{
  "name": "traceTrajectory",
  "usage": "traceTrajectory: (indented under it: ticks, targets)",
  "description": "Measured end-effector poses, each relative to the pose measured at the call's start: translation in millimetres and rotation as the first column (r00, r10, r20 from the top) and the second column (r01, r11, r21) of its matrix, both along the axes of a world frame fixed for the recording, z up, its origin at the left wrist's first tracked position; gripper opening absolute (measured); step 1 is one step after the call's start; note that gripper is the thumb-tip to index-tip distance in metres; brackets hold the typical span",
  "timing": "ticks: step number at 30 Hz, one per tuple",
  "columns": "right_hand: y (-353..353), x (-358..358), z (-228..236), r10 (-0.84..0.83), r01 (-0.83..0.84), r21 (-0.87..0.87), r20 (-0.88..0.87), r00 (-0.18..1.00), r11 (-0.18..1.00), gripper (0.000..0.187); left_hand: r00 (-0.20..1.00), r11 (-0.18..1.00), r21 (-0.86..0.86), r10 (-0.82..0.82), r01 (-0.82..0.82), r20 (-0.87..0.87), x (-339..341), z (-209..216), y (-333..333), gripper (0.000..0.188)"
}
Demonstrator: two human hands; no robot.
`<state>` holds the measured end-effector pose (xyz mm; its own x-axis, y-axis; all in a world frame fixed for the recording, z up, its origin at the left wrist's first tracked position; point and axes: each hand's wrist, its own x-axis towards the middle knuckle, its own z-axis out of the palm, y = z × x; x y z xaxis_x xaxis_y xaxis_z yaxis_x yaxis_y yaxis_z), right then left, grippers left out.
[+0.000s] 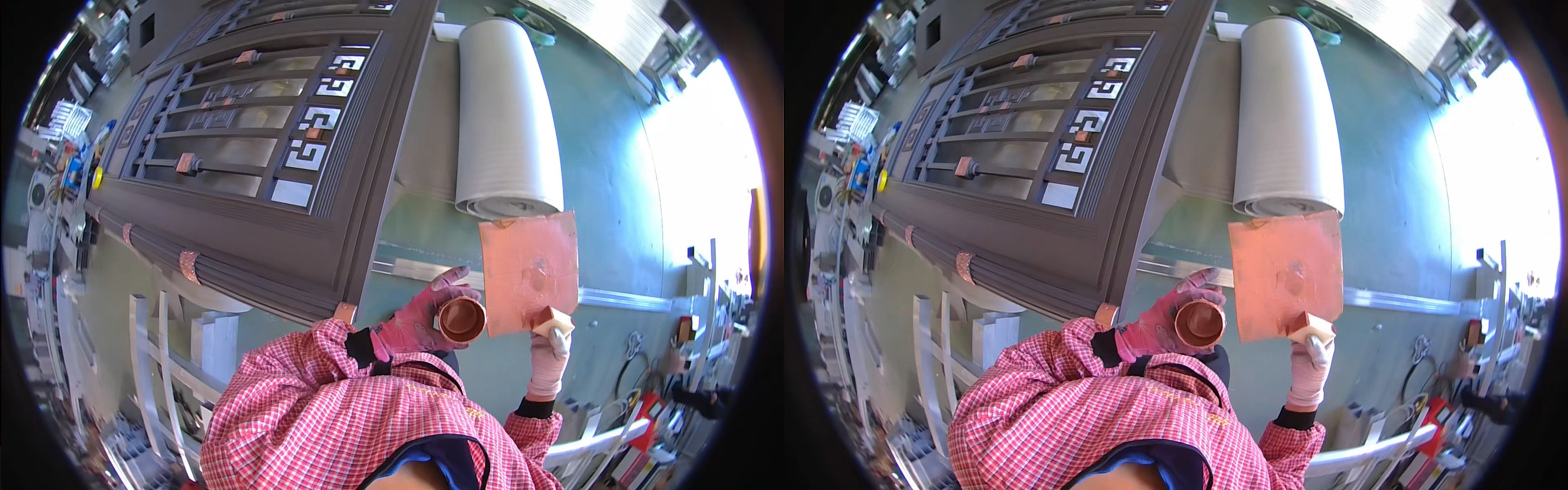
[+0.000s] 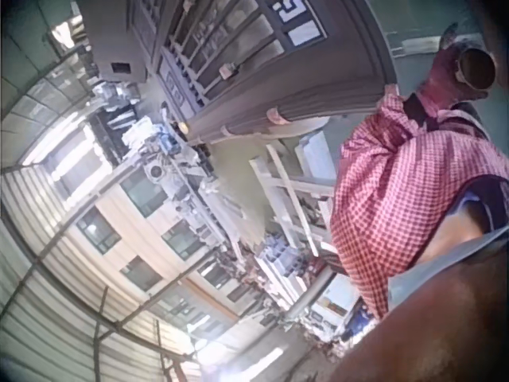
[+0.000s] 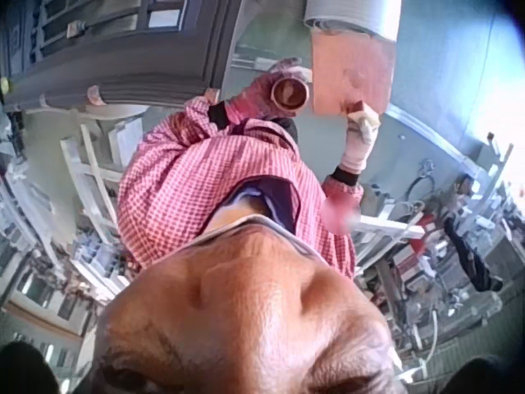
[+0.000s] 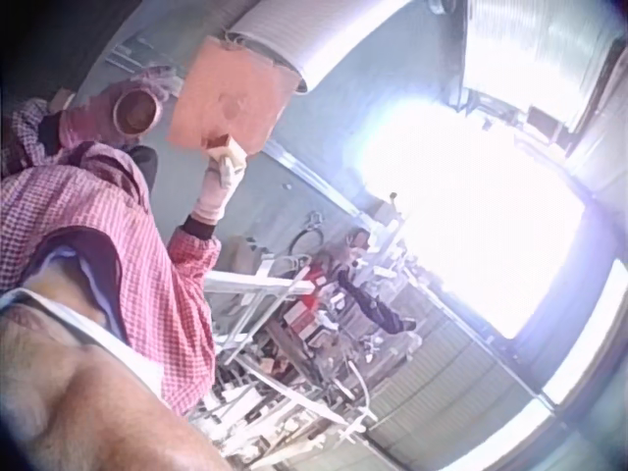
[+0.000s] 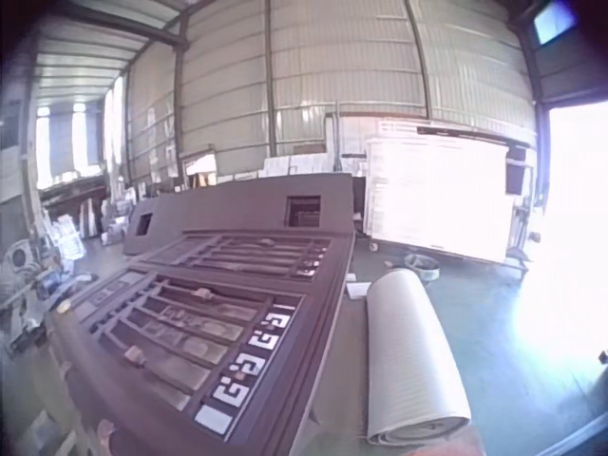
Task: The person applies a reddish-brown adhesive from a small container onto a large dark wooden door using a small applicator. They work on the recessed decorative panels and the door frame, moving methodically across the surface.
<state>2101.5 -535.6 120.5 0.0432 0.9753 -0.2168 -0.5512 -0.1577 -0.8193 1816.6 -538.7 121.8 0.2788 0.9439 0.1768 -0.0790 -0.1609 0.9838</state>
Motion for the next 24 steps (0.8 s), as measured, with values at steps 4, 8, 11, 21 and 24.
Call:
traceTrajectory:
  ticks: [4,8,11,21,24]
  targets:
    - [48,13,-1,0.087,-0.089,-0.034,-0.031,0.996,0.995,0.045,0.994,0.997,0.056,-0.045,0.051,-0.102,16,-6,40,0.077]
    - [103,39,-10,0.199,-0.2,-0.047,-0.029,0.98,0.979,0.043,0.994,0.999,0.018,0.039,-0.041,0.099,43,11,68,0.079]
    - [153,36,8,0.465,-0.464,-0.05,0.012,0.885,0.885,0.043,0.964,0.976,-0.219,0.065,-0.007,0.257,55,14,85,0.082]
    - [269,2,-8,0.684,-0.689,-0.076,-0.078,0.725,0.721,0.052,0.961,0.959,0.071,0.276,-0.273,-0.027,50,11,152,0.083]
    - [305,-20,-9,0.706,-0.711,-0.071,-0.09,0.703,0.699,0.051,0.937,0.936,0.049,0.348,-0.348,0.004,32,9,181,0.082]
